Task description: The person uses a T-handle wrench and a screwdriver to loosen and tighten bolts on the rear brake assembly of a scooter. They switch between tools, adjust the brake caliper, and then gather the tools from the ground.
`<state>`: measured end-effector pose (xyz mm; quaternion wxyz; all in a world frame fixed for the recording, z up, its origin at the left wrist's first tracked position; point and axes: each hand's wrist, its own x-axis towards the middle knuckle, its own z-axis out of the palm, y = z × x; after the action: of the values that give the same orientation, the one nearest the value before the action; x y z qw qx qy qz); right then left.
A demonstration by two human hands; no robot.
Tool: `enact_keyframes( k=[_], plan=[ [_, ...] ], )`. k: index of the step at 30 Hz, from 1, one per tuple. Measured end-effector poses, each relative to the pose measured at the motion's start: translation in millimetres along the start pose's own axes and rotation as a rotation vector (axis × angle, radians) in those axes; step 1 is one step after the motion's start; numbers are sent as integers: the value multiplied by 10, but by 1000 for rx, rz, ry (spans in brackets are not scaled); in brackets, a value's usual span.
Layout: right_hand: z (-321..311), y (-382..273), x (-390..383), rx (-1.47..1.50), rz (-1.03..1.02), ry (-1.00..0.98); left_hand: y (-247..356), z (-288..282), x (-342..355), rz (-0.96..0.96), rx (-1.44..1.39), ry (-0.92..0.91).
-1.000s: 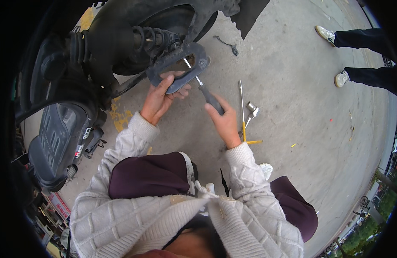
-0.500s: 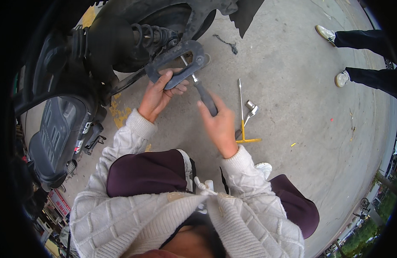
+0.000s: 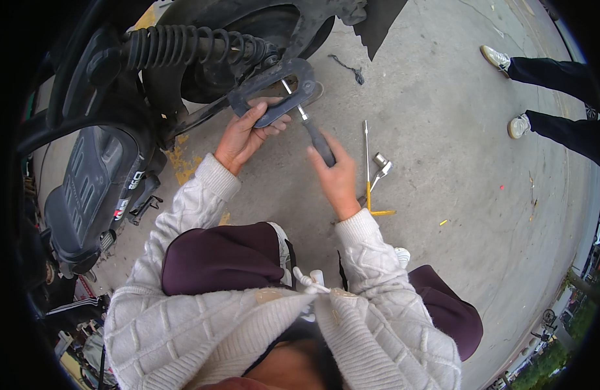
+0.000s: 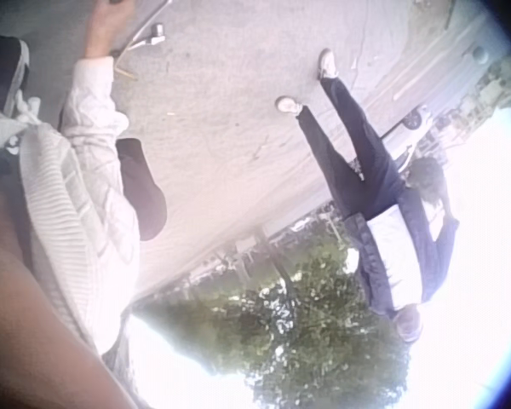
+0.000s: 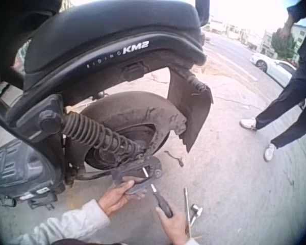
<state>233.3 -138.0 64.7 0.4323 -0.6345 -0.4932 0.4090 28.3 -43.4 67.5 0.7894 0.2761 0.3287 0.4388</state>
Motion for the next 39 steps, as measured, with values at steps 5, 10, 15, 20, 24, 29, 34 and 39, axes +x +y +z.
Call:
enact_keyframes(
  k=[5, 10, 15, 20, 24, 29, 34, 39],
  plan=[
    [37, 16, 24, -319, -267, 114, -18, -54, 25, 1, -18, -55],
    [-181, 89, 114, 971, 704, -404, -23, -31, 24, 8, 28, -42],
    [-241, 188, 235, 1556, 998, -586, -10, 11, -1, -4, 38, 6],
    [-219, 58, 163, 514, 362, -325, -7, 24, -2, -21, 27, 17],
    [-18, -35, 27, -397, -191, 69, 0, 66, -16, -8, 33, 26],
    [125, 55, 25, -92, -75, 22, 23, 82, -26, -12, 36, 42],
    [-170, 85, 119, 942, 663, -418, -101, -14, -32, -30, -44, 22],
    [-173, -13, 164, 593, 568, -329, -447, 92, -86, -67, -25, -132]
  ],
)
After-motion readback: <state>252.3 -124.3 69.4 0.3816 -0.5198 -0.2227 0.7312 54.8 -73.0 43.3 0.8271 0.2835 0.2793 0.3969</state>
